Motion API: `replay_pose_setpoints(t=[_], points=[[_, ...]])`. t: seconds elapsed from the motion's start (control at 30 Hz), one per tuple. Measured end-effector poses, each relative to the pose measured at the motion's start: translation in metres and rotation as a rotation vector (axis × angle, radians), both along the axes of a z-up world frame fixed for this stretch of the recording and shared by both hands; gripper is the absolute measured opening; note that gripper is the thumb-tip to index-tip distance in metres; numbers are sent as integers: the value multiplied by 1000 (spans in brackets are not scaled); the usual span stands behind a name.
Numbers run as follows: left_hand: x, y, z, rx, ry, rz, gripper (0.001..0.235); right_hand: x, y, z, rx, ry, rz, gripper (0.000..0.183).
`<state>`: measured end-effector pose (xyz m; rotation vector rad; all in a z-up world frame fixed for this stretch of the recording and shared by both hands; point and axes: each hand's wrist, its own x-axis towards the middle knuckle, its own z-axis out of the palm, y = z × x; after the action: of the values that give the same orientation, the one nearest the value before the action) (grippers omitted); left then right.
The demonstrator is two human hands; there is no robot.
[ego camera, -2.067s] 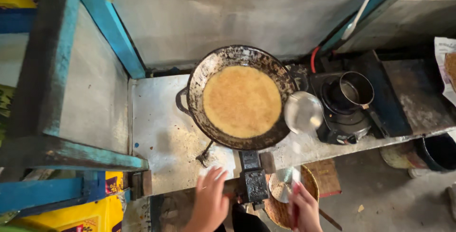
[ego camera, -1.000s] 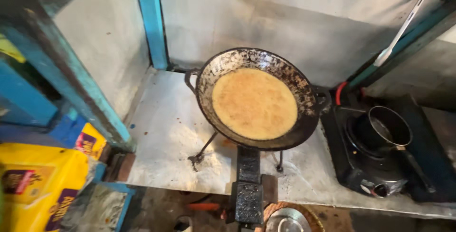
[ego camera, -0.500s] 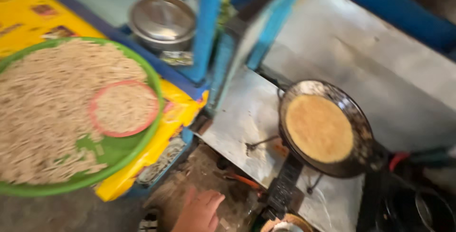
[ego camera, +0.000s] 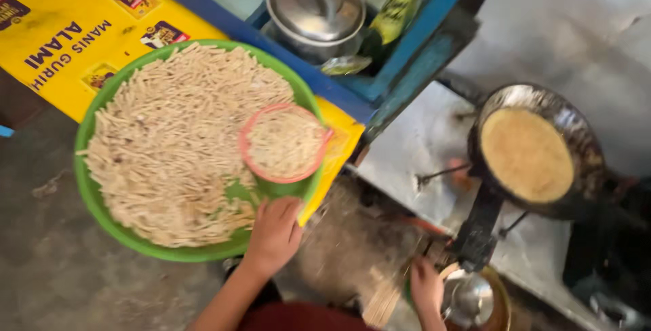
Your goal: The person stirs a large wok of hot oil containing frying snacks with a metal ladle. They then transfer uncooked snack sticks from a large green basin into a smaller pink bowl, and later return to stir the frying contents in the wok.
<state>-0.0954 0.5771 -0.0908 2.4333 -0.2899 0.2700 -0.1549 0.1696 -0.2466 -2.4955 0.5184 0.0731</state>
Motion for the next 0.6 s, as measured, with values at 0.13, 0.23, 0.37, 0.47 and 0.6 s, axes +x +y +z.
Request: replay_pose_setpoints(t=[0.13, 0.23, 0.37, 0.47, 0.6], points=[[23, 80, 23, -11, 31, -134, 38, 69, 154, 50, 28, -460, 211, 22], [30, 132, 34, -72, -26, -173, 37, 132, 256, 92, 18, -624, 414, 22], [31, 185, 46, -117, 9, -162, 37, 189, 329, 138, -60, -666, 413, 28], [30, 212, 49, -195, 15, -135, 39, 215, 348, 148, -148, -657, 355, 29], [22, 235, 46, -273, 56, -51, 36, 225, 352, 140, -191, -566, 339, 21]])
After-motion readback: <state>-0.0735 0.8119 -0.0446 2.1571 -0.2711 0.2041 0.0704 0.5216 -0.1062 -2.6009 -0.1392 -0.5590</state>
